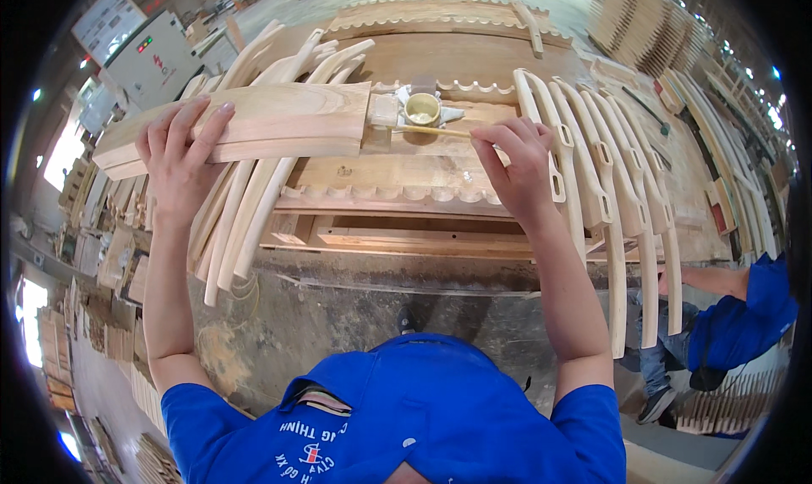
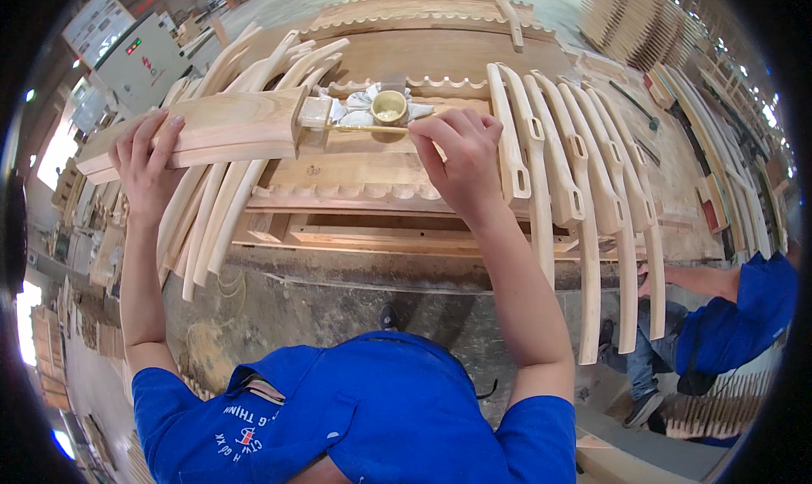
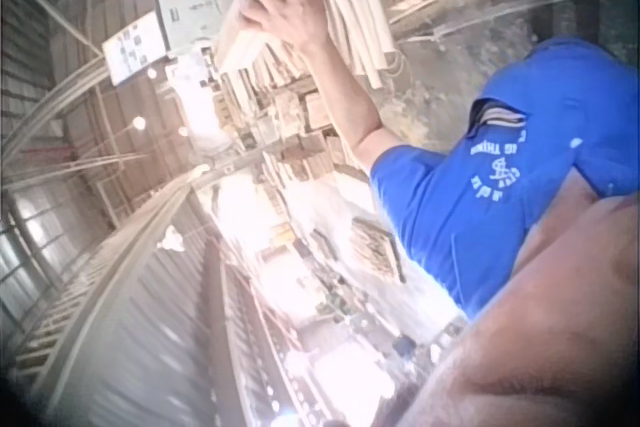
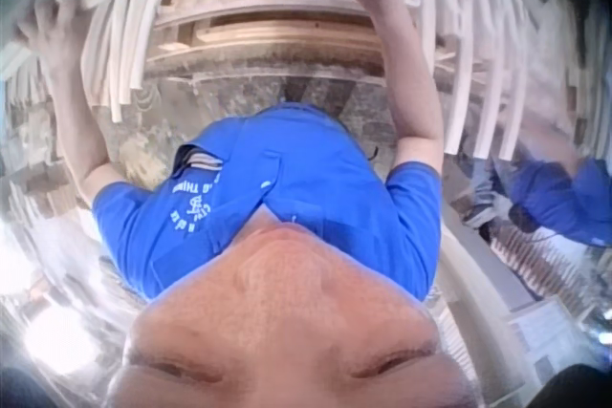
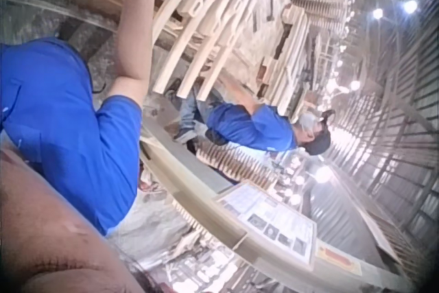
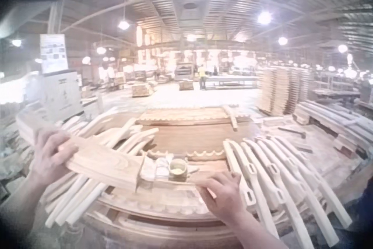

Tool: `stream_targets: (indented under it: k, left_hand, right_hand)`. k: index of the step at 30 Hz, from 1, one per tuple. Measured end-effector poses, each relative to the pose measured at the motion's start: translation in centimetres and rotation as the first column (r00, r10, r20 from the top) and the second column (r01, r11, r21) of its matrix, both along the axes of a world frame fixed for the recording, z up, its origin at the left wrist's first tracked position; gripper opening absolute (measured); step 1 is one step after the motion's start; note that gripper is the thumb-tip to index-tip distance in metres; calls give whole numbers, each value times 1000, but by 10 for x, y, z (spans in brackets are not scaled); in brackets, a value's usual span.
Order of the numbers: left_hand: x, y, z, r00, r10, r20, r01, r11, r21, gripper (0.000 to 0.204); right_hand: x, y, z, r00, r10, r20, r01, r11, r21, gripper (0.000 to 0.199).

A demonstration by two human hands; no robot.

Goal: The person applies glue to the ends of wooden chair legs using a small brush and container. They repeatedly dip the brush into the container, apply glue to the leg ends, and place the legs on a workbench. The person also moves the container and brush to a nearby table.

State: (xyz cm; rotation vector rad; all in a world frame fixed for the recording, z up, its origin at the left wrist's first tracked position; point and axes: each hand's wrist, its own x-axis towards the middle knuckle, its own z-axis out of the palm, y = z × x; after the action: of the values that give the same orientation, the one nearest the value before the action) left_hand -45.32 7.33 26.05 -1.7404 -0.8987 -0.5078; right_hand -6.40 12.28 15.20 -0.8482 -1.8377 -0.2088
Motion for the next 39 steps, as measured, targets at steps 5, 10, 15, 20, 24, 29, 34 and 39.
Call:
stream_targets:
  k: [5,10,15,20,24,29,34,39]
  left_hand:
    - [16,-51,-7,981,167,97,-144,968,-206,76]
    - [24,-96,-20,776,371,511,126,702,-701,86]
    - [26,-132,-44,363,750,553,553,304,-776,114]
    - [26,-150,-60,294,803,518,750,141,-646,111]
    - [31,-157,-59,307,839,449,792,36,-609,109]
    - [24,-157,-64,373,859,351,802,-108,-587,106]
    - [19,-156,-73,389,862,325,833,-179,-523,103]
    - [11,-153,-78,395,880,264,814,-202,-544,102]
  right_hand:
    - [18,-25,5,984,175,39,-171,982,-83,8]
    - [21,-40,26,971,237,-24,-237,955,-178,7]
    - [13,-39,40,958,278,68,-269,956,-113,6]
    - [-3,-35,46,951,270,151,-270,963,-20,6]
    - [-9,-32,45,945,249,210,-272,958,87,7]
    - [-11,-30,42,932,258,255,-300,943,141,7]
    - [-5,-27,33,897,304,320,-359,924,130,9]
    - [4,-30,31,858,377,348,-430,899,86,10]
